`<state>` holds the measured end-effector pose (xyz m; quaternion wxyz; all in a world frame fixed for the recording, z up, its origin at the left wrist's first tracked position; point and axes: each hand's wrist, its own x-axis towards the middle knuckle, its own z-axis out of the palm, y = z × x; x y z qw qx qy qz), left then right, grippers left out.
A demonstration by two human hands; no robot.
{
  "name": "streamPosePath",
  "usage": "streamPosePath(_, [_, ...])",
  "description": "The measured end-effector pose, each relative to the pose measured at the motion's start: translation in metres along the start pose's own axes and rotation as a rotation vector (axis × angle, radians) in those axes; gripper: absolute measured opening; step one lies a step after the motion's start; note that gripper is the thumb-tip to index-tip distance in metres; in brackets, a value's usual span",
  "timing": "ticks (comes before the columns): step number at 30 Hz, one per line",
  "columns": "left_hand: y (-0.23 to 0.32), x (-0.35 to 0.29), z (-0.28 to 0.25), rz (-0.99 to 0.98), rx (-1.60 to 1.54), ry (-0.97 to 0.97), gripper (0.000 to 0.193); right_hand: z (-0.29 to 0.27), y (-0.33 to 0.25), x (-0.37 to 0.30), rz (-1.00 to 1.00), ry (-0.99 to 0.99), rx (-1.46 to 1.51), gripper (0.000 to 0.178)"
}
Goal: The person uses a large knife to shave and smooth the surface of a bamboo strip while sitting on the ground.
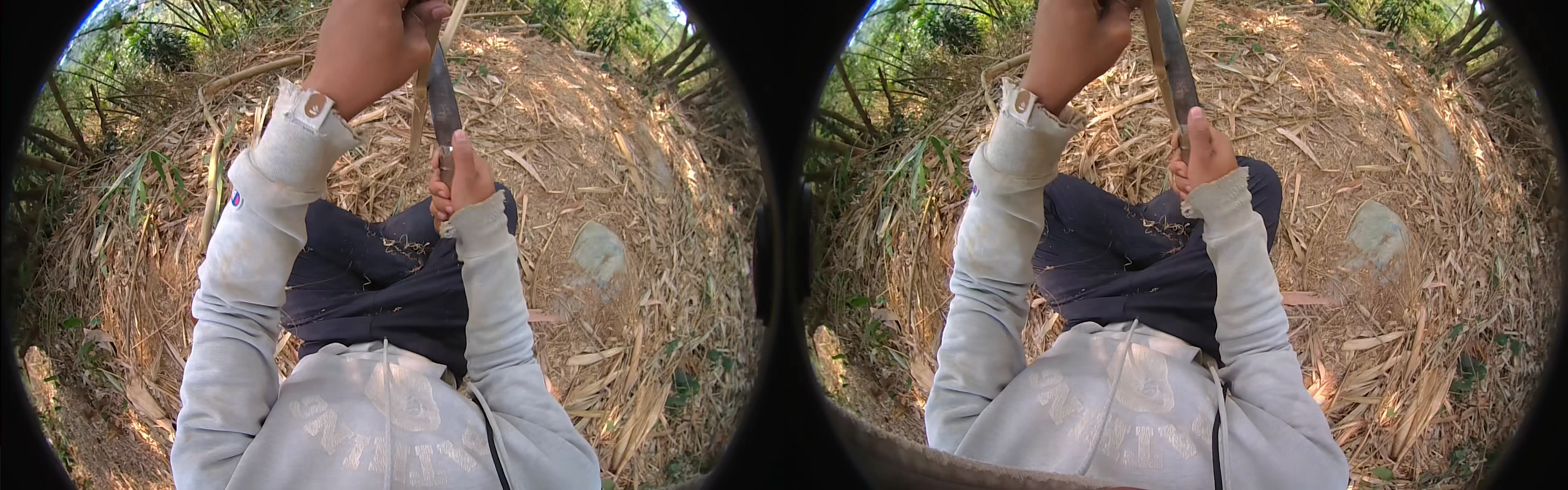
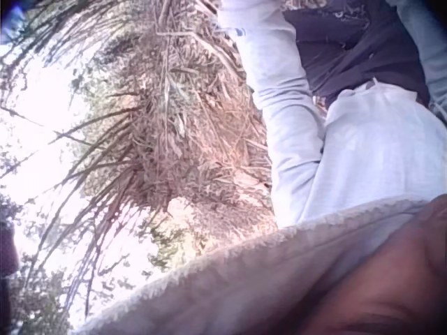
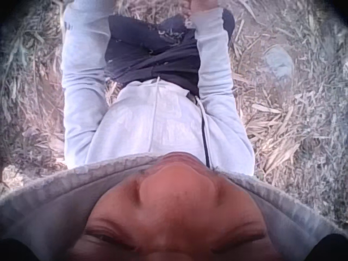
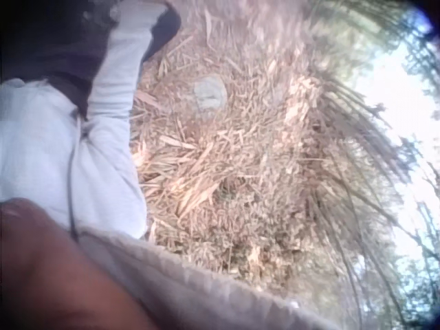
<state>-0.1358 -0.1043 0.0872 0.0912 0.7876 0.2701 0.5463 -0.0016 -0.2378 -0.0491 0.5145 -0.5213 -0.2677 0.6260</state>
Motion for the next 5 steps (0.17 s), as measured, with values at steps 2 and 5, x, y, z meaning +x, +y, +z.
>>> streamPosePath(2, [0.006,-0.015,0.001,-0.004,-0.017,-0.040,0.018,-0.005,-0.002,-0.006,0.063,0.006,0.095,0.058])
streamPosePath(5, [0.007,-0.010,0.001,0.020,0.003,-0.060,0.018,0.000,-0.008,-0.005,-0.046,0.074,-0.015,0.059])
